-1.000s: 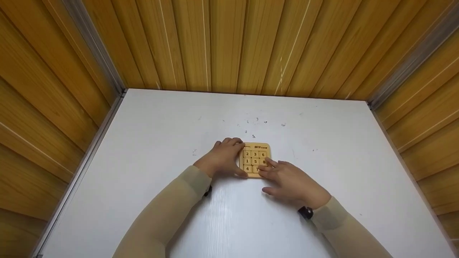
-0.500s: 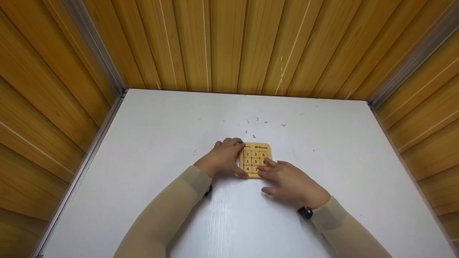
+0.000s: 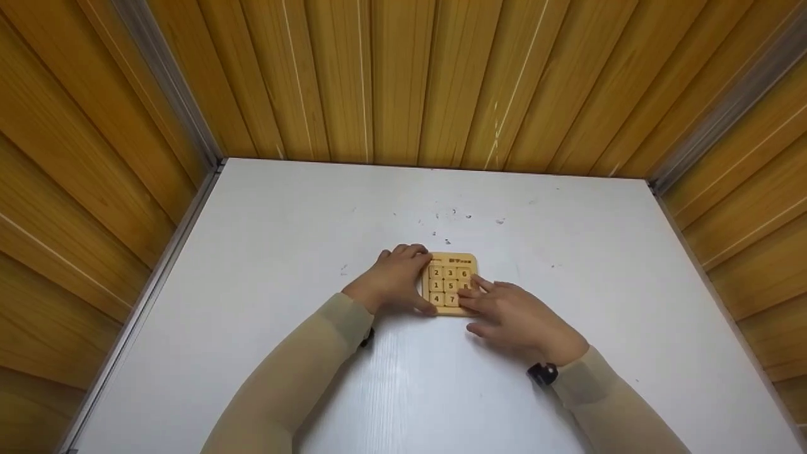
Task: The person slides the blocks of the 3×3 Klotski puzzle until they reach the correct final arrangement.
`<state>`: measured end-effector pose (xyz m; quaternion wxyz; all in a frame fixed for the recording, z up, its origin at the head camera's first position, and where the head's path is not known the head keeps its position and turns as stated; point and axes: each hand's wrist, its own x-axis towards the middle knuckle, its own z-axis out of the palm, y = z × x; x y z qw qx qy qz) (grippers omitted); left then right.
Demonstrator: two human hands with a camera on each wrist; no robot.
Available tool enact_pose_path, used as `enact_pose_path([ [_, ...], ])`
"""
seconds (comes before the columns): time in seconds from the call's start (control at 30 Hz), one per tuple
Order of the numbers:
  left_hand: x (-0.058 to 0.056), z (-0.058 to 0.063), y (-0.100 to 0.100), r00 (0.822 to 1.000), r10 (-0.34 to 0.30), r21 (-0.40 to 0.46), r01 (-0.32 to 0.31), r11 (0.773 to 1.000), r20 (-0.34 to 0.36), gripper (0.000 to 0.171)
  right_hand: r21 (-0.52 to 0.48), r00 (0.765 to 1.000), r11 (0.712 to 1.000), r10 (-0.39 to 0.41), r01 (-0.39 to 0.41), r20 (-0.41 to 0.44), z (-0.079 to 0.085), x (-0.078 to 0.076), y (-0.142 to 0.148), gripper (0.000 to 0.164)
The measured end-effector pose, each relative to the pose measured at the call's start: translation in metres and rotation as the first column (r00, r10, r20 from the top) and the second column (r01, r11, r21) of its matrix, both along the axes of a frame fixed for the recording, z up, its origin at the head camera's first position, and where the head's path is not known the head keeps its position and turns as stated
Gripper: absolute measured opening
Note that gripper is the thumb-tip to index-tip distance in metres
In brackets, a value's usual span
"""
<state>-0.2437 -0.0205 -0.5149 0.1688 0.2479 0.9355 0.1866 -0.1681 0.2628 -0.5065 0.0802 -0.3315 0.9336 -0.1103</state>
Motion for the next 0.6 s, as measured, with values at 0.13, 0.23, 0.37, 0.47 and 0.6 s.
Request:
enact_pose_path([
  [0.13, 0.0, -0.001, 0.0, 1.0, 0.004, 0.0, -0.004, 1.0, 0.008, 0.121, 0.0, 0.999, 0.999, -0.04, 0.04, -0.028, -0.001, -0.003, 0.005, 0.053],
  [0.23, 0.0, -0.002, -0.001, 1.0, 0.003, -0.002, -0.003, 1.0, 0.007, 0.122, 0.012, 0.997, 0.998, -0.059, 0.06, -0.055, -0.001, -0.007, 0.008, 0.053],
  [0.37, -0.001, -0.002, -0.001, 1.0, 0.002, -0.003, -0.002, 1.0, -0.001, 0.122, 0.017, 0.995, 0.997, -0.067, 0.069, -0.074, -0.002, -0.011, 0.012, 0.053],
  [0.47, -0.002, -0.002, -0.001, 1.0, 0.0, -0.003, 0.0, 1.0, -0.007, 0.122, 0.012, 0.995, 0.997, -0.071, 0.072, -0.073, -0.003, -0.013, 0.012, 0.054],
  [0.6, -0.002, -0.002, 0.0, 1.0, 0.001, -0.008, -0.001, 1.0, -0.005, 0.122, 0.01, 0.996, 0.998, -0.057, 0.058, -0.076, -0.004, -0.014, 0.012, 0.053],
])
